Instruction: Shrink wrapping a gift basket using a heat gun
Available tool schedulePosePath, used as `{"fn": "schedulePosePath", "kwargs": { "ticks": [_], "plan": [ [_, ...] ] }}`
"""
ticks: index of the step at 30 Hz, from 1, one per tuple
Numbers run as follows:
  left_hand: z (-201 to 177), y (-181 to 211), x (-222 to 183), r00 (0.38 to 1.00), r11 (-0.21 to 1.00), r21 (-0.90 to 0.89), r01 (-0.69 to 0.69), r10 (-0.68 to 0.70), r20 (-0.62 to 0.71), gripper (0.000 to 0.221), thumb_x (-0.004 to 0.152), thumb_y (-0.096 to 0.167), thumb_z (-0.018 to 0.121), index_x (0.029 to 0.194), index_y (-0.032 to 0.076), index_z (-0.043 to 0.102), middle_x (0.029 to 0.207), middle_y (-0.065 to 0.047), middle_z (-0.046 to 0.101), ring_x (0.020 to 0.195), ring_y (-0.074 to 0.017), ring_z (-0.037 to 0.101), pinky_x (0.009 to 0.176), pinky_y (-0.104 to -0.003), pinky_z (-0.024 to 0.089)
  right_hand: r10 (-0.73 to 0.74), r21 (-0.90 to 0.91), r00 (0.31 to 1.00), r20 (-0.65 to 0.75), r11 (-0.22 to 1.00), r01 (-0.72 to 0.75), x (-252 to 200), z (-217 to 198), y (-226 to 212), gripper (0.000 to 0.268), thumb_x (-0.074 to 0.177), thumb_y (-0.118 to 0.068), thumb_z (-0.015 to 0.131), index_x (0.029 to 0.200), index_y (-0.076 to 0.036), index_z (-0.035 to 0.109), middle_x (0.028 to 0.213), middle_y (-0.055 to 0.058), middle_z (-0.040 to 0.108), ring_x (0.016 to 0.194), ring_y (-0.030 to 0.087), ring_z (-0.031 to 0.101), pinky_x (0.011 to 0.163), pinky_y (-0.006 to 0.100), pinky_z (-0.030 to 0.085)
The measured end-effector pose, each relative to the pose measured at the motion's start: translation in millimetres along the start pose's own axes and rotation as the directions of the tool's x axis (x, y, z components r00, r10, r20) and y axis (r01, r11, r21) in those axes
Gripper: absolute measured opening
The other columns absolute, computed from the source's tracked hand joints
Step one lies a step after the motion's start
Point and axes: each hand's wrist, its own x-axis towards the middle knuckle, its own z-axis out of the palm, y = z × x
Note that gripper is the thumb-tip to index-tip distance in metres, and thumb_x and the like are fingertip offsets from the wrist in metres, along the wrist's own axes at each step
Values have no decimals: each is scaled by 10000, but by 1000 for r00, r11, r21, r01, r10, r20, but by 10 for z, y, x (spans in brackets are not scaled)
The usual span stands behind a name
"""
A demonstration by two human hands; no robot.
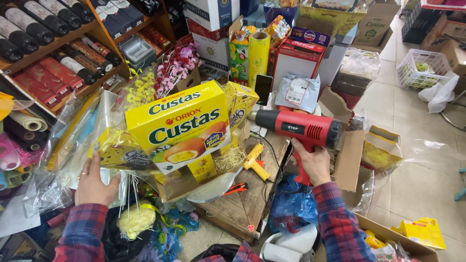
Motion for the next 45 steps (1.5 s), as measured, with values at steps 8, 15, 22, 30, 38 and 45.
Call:
{"fn": "schedulePosePath", "kwargs": {
  "ticks": [8, 15, 22, 30, 38, 45],
  "plan": [
    [-478, 1113, -349, 950, 952, -153, -266, 231, -211, 903, 893, 287, 710, 1677, 81, 311, 1671, -289, 281, 1483, -526, 360, 1129, -656, 380, 64, 174, 996, -62, 983, -52, 51, -50, 388, 399, 901, -306, 810, 1066, 2, 618, 734, 183, 656, 493, 254, 633, 439, 379, 577],
    [-331, 1471, -288, 796, 838, -26, -545, 507, -331, 816, 977, 502, 665, 1632, 53, 473, 1614, -354, 364, 1528, -580, 242, 1212, -635, 284, 162, 299, 985, -65, 945, -136, 228, -71, 809, 453, 941, -372, 818, 1036, 11, 595, 732, 250, 707, 454, 302, 690, 400, 416, 581],
    [-506, 1520, -263, 903, 912, 38, -408, 409, -135, 869, 950, 590, 508, 1660, 111, 359, 1726, -265, 216, 1597, -411, 21, 1134, -721, 300, 334, 405, 942, 34, 857, -319, 200, -74, 782, 398, 933, -404, 752, 989, -58, 563, 735, 145, 632, 489, 249, 588, 457, 389, 530],
    [-678, 1532, -255, 957, 957, 65, -282, 285, -49, 920, 903, 570, 560, 1683, 154, 304, 1754, -199, 142, 1581, -390, -32, 1124, -744, 291, 331, 344, 936, 121, 870, -352, 233, -82, 723, 566, 839, -398, 796, 1229, -29, 618, 785, 174, 641, 593, 241, 619, 456, 368, 522],
    [-621, 1245, -54, 930, 937, 35, -346, 348, -116, 897, 903, 504, 627, 1659, 88, 384, 1742, -239, 208, 1580, -448, 119, 1123, -725, 300, 337, 383, 938, 88, 858, -344, 201, -44, 825, 503, 856, -377, 803, 1188, -38, 637, 776, 143, 628, 590, 211, 613, 430, 349, 526],
    [-566, 1115, 45, 894, 908, 69, -414, 420, -156, 936, 871, 454, 705, 1646, 23, 404, 1721, -285, 241, 1542, -467, 317, 1071, -689, 385, 311, 341, 945, 100, 882, -326, -128, -66, 1050, 430, 884, -294, 791, 1183, -20, 649, 771, 122, 608, 611, 217, 612, 405, 364, 540]
  ]
}}
